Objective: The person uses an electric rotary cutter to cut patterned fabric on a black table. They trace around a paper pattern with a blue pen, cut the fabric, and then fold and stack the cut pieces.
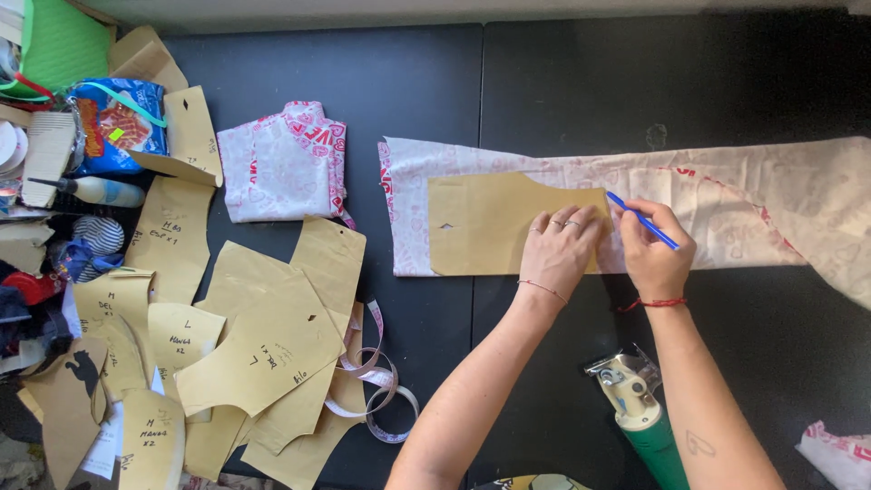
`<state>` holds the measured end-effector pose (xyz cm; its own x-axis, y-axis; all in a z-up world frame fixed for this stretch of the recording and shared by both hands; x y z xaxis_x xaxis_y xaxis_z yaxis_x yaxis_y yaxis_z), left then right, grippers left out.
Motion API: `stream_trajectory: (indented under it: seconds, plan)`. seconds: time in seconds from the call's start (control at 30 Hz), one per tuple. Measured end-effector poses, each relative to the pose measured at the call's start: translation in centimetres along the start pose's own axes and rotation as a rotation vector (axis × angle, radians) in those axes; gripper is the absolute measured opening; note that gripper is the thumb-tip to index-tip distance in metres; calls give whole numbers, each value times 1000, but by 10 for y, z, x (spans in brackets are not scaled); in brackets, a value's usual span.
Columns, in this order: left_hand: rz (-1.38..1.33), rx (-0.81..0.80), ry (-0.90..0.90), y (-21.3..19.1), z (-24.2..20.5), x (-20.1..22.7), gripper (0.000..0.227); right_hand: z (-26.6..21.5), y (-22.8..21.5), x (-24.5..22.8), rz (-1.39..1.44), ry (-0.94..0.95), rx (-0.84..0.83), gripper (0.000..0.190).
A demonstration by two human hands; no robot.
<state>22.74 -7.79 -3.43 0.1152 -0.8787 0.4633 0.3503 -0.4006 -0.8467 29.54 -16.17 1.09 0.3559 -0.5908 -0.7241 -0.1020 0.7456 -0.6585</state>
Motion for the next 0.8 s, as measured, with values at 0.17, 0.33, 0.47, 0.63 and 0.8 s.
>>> stream_trajectory:
  seconds: [0.17, 0.33, 0.47, 0.63, 0.8]
  plan:
    - [-53, -218, -85, 22, 2, -6, 31, -16, -18, -16, -102, -62, 34, 11]
    - [-126, -487, -173, 18, 7, -6, 40, -39, -29, -19, -194, -82, 36, 14]
    - [-93, -534, -180, 19, 5, -3, 43, -43, -34, -26, -185, -134, 72, 14]
    - [-82, -555, -191, 32, 2, -9, 45, -51, -35, -49, -227, -197, 76, 16]
    - [-79, -535, -208, 29, 3, -9, 46, -76, -32, -56, -253, -239, -95, 14]
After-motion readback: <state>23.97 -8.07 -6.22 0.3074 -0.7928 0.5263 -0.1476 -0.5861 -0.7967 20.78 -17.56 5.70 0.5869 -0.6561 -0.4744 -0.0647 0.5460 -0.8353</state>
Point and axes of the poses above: each hand's wrist, its own z-axis towards the middle knuckle, its own y-axis out of the palm, x = y × z, the point moved 10 cm from there along z, towards the middle knuckle, and after that the axes turned 10 degrees about -z, right-handed, at the moved point
